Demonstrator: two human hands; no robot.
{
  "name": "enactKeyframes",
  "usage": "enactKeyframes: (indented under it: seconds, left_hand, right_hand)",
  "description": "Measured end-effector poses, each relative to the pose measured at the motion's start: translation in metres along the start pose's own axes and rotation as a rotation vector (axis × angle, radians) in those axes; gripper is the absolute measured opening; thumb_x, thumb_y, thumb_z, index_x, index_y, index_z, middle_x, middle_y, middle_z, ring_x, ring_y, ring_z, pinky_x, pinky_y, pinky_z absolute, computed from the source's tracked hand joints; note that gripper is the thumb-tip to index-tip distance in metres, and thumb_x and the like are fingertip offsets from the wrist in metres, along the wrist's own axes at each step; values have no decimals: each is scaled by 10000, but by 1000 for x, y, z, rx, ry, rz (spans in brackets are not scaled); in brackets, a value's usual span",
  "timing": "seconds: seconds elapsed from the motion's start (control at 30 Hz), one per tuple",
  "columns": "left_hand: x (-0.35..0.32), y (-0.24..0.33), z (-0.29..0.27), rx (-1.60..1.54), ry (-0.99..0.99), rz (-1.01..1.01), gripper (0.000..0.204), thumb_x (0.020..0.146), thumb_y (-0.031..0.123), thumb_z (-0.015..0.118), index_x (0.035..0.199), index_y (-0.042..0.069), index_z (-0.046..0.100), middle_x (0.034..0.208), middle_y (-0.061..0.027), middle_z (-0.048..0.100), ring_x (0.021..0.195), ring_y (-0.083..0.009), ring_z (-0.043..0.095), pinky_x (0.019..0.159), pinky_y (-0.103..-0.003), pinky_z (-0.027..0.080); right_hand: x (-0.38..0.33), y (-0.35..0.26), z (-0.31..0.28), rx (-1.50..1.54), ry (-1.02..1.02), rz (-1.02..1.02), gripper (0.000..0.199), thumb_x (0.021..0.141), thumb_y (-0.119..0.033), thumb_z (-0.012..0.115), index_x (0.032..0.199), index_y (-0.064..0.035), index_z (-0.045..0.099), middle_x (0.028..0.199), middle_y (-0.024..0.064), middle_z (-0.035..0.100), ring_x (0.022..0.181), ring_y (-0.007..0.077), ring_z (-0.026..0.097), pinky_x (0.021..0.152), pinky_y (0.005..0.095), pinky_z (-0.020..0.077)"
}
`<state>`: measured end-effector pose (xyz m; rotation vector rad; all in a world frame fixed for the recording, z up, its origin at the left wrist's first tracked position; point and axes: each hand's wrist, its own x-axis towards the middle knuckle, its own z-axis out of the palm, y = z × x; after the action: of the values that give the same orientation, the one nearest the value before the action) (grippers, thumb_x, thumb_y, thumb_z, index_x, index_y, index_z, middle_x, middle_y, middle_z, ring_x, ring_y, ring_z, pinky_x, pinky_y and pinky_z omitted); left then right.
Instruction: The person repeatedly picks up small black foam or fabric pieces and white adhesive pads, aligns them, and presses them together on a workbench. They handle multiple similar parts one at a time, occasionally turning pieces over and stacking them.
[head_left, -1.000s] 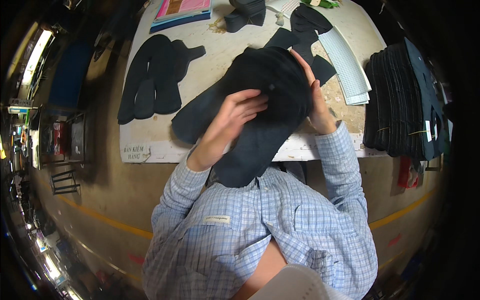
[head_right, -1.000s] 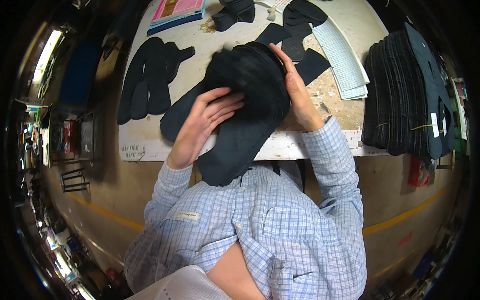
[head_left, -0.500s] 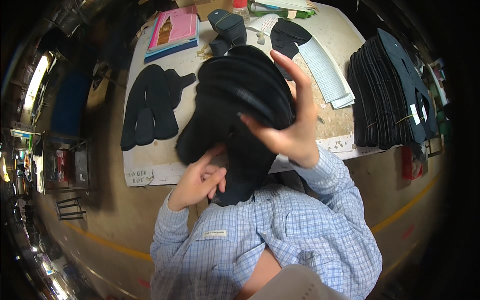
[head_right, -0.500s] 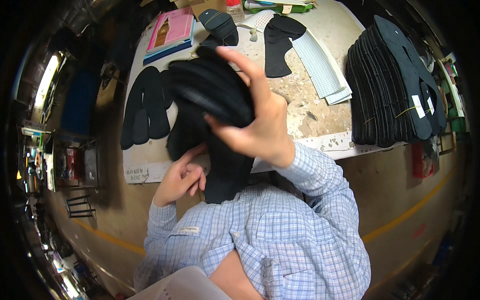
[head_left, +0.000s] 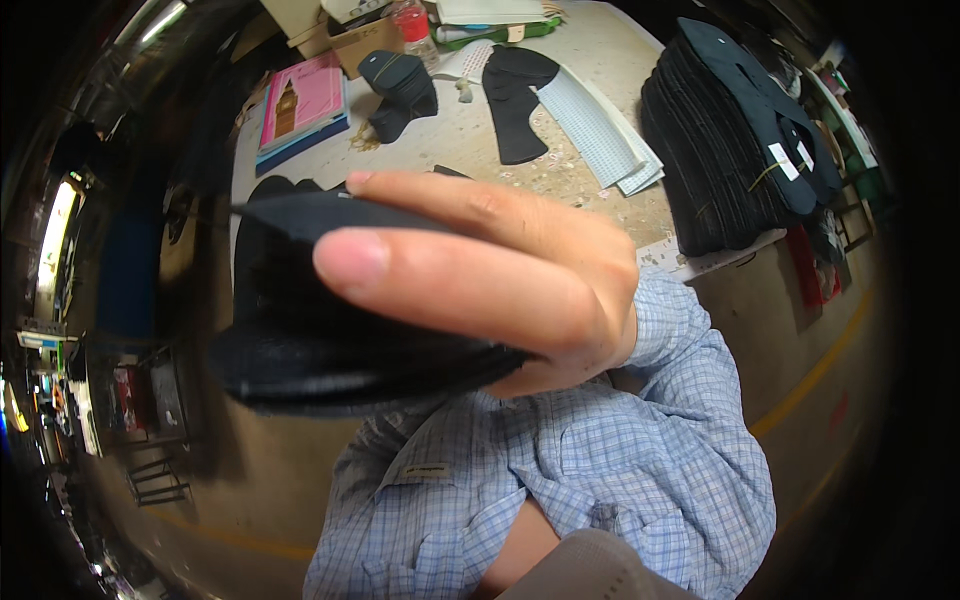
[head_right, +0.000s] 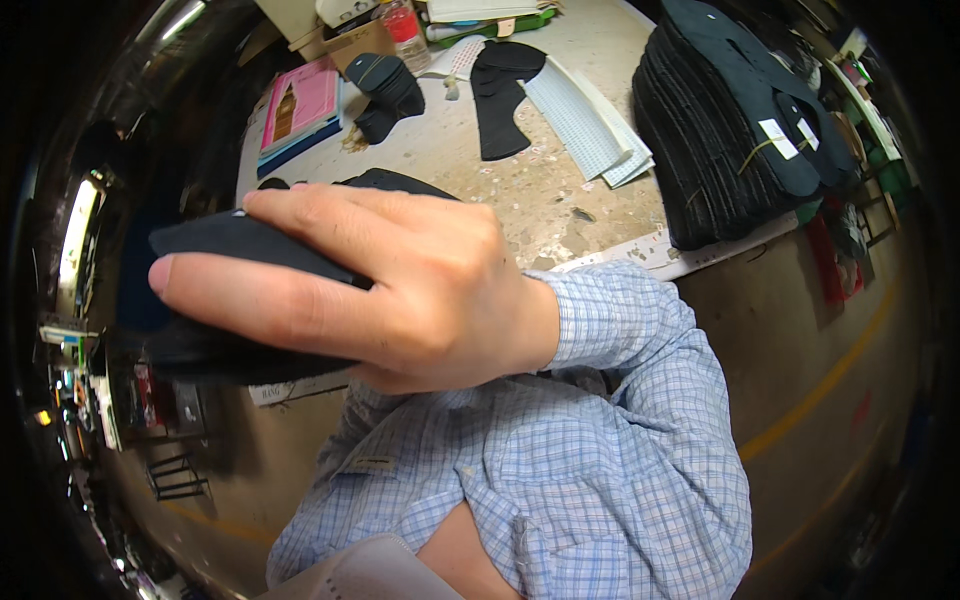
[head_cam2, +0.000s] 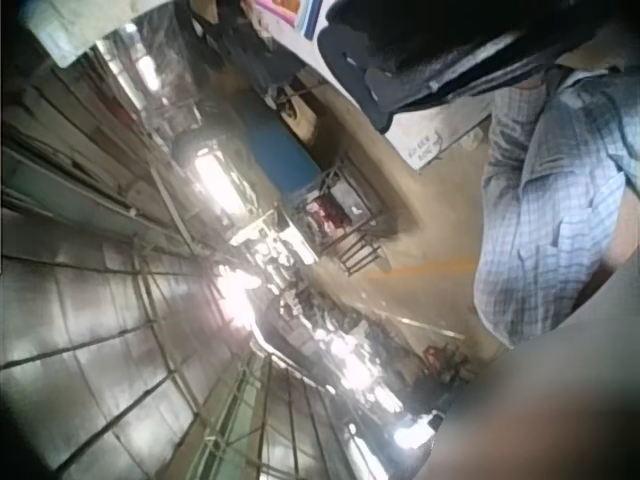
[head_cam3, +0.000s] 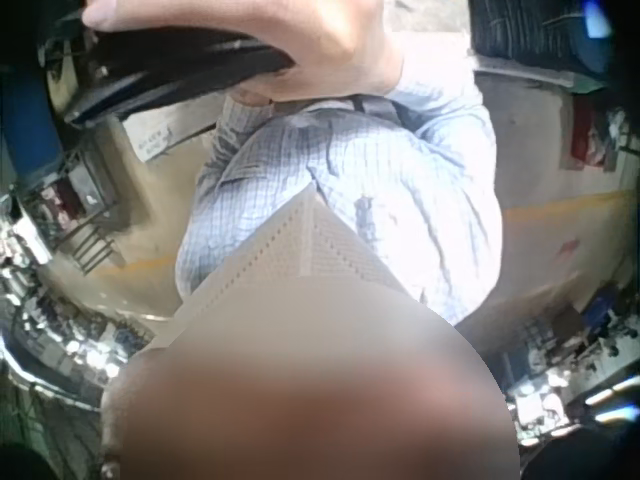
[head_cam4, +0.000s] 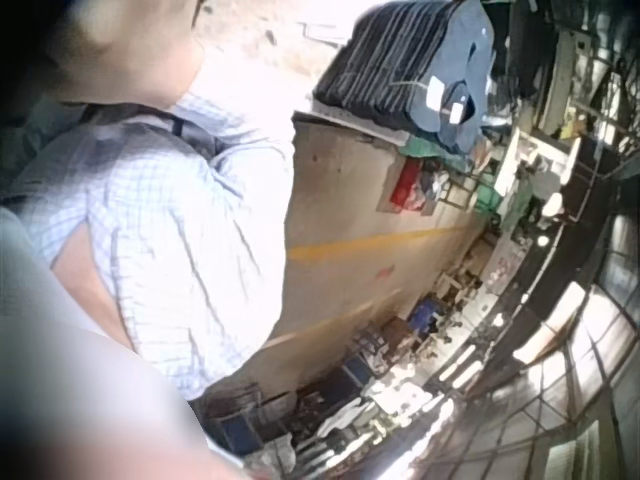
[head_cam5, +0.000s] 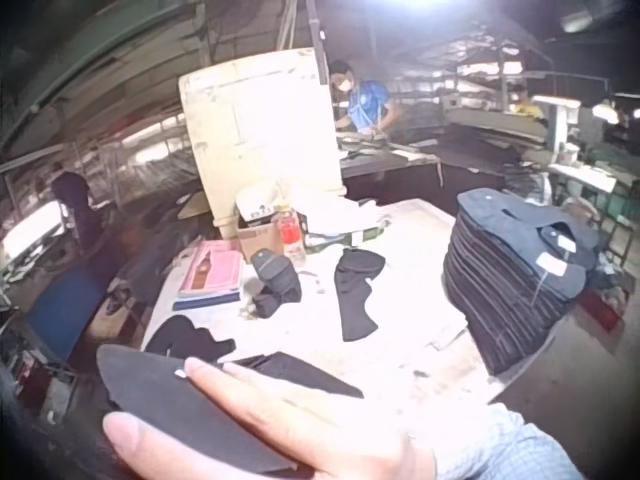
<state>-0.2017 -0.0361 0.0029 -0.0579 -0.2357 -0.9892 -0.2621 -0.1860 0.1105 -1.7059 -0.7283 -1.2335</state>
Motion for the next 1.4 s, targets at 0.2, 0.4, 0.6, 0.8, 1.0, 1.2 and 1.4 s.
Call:
enactKeyframes:
  seconds: [0.2, 0.4, 0.6, 0.8, 1.0, 1.2, 1.4]
  left_hand:
    - [4, 1, 10, -203, -29, -2, 521, 921, 413, 599, 1245, 29, 459, 666, -62, 646, 464, -90, 594, 467, -186, 464]
    - [18, 10, 40, -311, -53, -63, 519, 904, 478, 617, 1158, 27, 579, 621, -39, 645, 435, -89, 598, 450, -181, 470]
    - [42, 0, 41, -295, -17, -252, 527, 896, 481, 632, 790, -35, 621, 659, -77, 619, 406, -85, 572, 390, -169, 419]
    - [33, 10, 65, -190, -245, -351, 766, 971, 512, 470, 1382, -116, 320, 712, -154, 677, 445, -115, 622, 368, -138, 467]
    - [26, -3, 40, -365, 39, -183, 323, 949, 289, 572, 915, -30, 607, 612, -102, 644, 383, -116, 595, 315, -143, 444]
    - [24, 3, 39, -325, -67, -241, 589, 998, 456, 440, 1185, -98, 507, 661, -109, 623, 384, -93, 577, 341, -126, 480]
    - [20, 9, 48, -223, -23, -342, 574, 1041, 451, 290, 1267, -34, 498, 568, -81, 586, 335, -73, 518, 295, -146, 349]
  right_hand:
    - [-13, 3, -8, -57, -42, 25, 522, 672, -120, 773, 1173, -67, 637, 1016, 181, 664, 838, 293, 691, 709, 330, 564]
    - [7, 74, -44, 403, -223, 49, 673, 803, -351, 702, 1365, -63, 470, 1216, 129, 602, 1083, 244, 602, 942, 357, 474]
    - [-12, 121, -26, 928, 104, 1119, 560, 884, -418, 640, 1284, -34, 567, 1227, 97, 615, 1054, 125, 613, 920, 237, 486]
    - [-1, 96, -43, 1074, 6, 862, 557, 893, -396, 604, 1310, -31, 543, 1193, 101, 627, 1067, 148, 614, 950, 253, 474]
    - [4, 96, -22, 917, -393, 513, 701, 882, -476, 547, 1433, -67, 407, 1330, 142, 533, 1225, 228, 521, 1066, 317, 372]
    - [17, 105, -28, 854, -522, 378, 764, 798, -466, 644, 1400, -39, 446, 1306, 176, 541, 1236, 288, 518, 1067, 364, 395]
    - [47, 98, -35, 426, -777, 171, 596, 790, -352, 720, 1274, -29, 592, 1263, 177, 587, 1179, 282, 561, 1018, 370, 418]
